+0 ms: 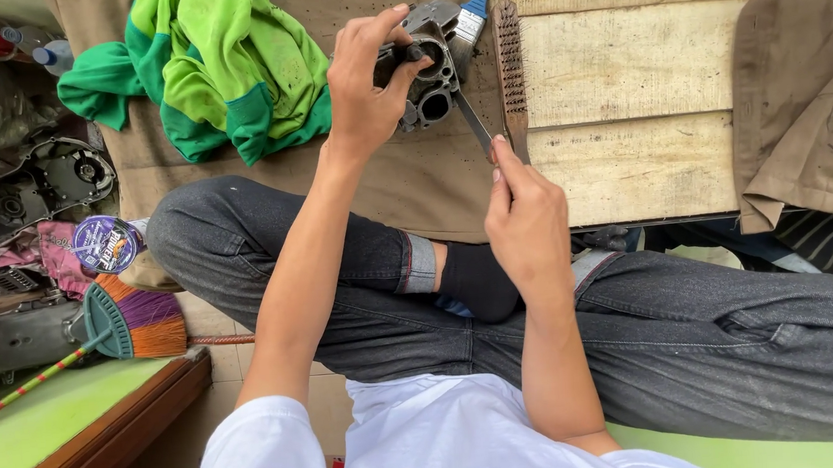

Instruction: Scraping carbon and cleaning a cylinder head from an engine.

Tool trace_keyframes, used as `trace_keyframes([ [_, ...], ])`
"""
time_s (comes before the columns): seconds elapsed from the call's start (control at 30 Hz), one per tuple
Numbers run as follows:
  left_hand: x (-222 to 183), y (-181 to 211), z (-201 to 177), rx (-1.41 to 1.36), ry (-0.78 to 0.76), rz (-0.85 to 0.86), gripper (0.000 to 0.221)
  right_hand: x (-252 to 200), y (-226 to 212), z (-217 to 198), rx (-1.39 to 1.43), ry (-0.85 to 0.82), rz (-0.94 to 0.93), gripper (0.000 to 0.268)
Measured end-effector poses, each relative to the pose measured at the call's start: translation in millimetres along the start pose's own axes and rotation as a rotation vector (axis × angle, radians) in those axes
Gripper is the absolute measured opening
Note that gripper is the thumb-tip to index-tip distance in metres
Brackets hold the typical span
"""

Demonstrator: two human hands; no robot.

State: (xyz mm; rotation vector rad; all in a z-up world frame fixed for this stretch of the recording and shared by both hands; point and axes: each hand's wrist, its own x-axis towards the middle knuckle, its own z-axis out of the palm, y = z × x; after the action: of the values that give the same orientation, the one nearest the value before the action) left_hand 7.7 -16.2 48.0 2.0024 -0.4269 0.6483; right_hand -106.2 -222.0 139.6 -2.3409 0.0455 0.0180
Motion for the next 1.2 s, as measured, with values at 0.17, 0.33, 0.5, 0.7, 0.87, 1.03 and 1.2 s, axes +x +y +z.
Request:
trace_keyframes([
  [0.17,6,11,-8,0.021,-0.077,0.056,0.057,-4,3,-1,-0.037,0.043,-0.012,0.035],
  [0.33,12,20,-16,0.078,-0.129,0.084,0.055,-5,1,-9,-0.134,-0.064,0.041,0.035],
  [0.5,17,29,-18,0.026,-0.100,0.050,0.063,17,-1,-33,-0.222,-0.195,0.086,0.033],
  [0.7,10,15,-11,0.066,-0.116,0.046,0.053,58,6,-48,-0.223,-0.277,-0.020,0.036],
  [0.87,9,17,-10,0.050,-0.090,0.048,0.046,47,-8,-41,-0.373,-0.325,0.036,0.038],
  [1.03,10,16,-11,0.045,-0.075,0.050,0.046,10,-14,-7,-0.443,-0.296,0.115,0.043],
  [1.2,10,16,-11,0.040,-0.075,0.043,0.047,-8,3,6,-0.248,-0.098,-0.052,0.041],
])
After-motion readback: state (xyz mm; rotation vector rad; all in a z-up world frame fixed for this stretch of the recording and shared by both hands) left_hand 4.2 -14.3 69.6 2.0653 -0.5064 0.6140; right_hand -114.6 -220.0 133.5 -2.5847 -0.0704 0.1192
